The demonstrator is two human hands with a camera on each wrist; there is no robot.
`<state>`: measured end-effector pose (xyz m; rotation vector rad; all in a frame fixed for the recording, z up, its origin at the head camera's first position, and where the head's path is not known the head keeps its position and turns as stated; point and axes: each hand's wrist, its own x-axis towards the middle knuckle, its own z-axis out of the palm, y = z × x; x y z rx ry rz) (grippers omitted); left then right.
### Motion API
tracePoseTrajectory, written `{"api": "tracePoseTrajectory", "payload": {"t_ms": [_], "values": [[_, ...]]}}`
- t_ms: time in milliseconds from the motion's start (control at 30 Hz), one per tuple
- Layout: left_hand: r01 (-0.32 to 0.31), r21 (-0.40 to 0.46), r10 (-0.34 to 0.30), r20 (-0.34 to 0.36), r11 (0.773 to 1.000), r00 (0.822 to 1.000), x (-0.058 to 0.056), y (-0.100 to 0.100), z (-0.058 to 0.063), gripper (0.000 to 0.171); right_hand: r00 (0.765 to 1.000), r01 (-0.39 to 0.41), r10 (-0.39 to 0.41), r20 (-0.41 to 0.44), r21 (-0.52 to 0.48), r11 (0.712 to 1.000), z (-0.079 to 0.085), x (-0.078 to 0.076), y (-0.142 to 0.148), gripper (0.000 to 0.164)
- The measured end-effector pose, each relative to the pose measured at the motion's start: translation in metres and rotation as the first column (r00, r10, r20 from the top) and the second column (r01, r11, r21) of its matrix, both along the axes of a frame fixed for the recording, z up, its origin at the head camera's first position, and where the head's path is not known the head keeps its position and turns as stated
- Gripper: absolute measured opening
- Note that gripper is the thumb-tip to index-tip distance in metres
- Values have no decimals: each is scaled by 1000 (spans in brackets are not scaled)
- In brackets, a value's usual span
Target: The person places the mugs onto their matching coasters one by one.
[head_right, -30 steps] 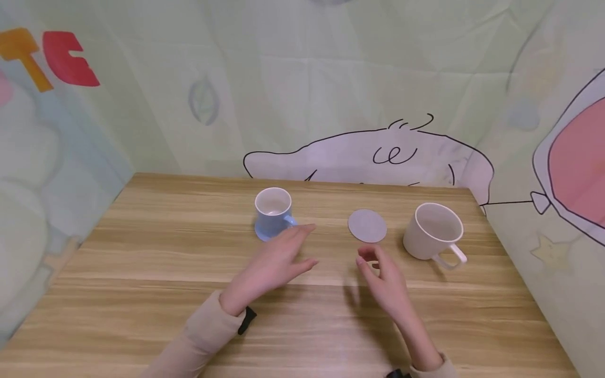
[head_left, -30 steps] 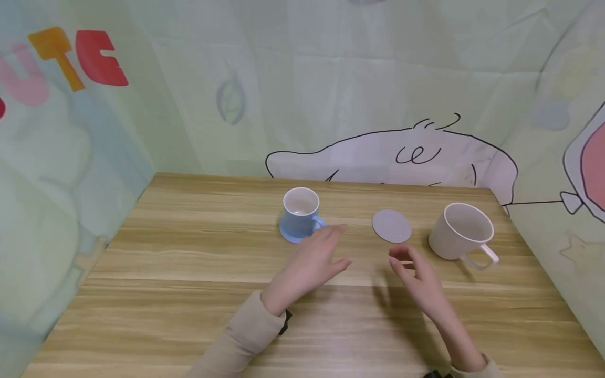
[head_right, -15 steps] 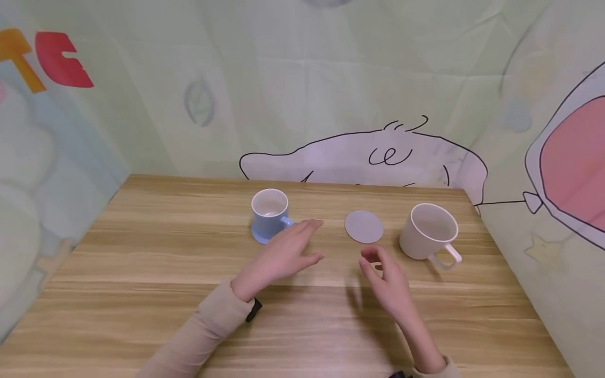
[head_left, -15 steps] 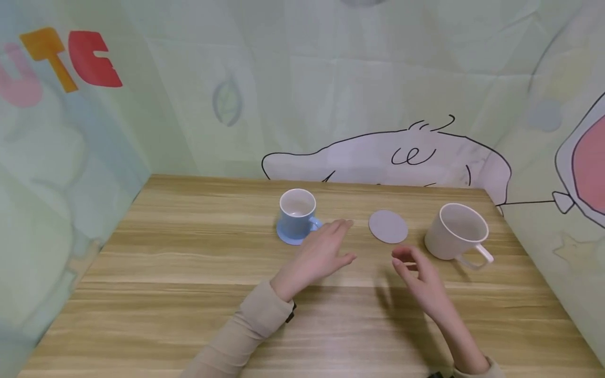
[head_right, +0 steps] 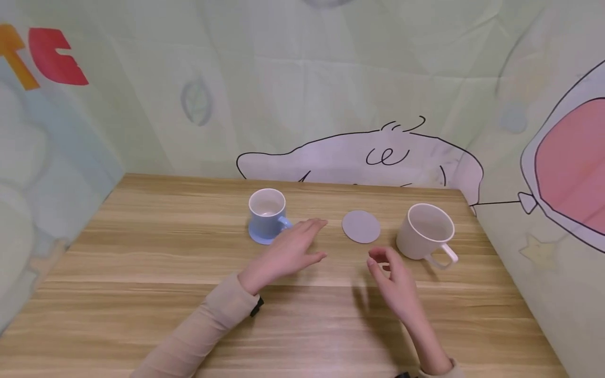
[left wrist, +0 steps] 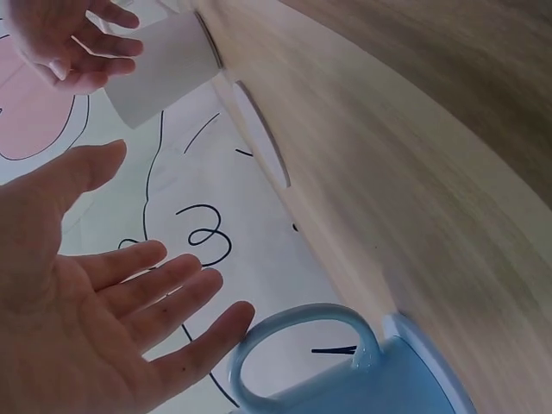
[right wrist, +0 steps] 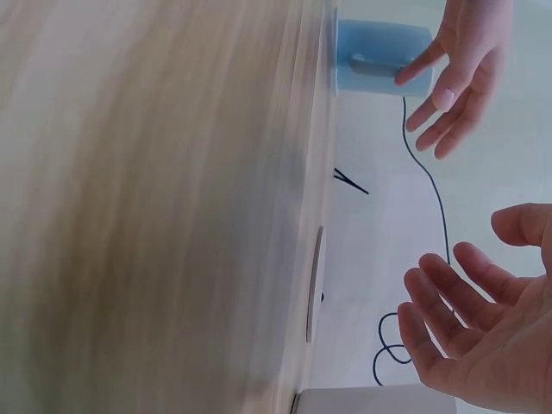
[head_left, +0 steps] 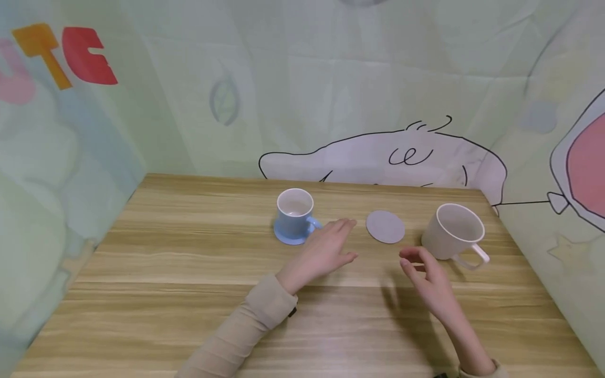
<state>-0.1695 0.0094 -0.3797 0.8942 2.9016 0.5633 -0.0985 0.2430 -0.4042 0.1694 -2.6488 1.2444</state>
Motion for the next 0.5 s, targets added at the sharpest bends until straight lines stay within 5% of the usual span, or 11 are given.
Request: {"api": "tracePoseTrajectory", "payload": {"t_ms": [500], "values": [[-10, -18, 9, -17, 1000, 1000, -16, 12, -6, 69, 999, 42, -42, -19, -12, 999, 3, -3, 5, 21]]}}
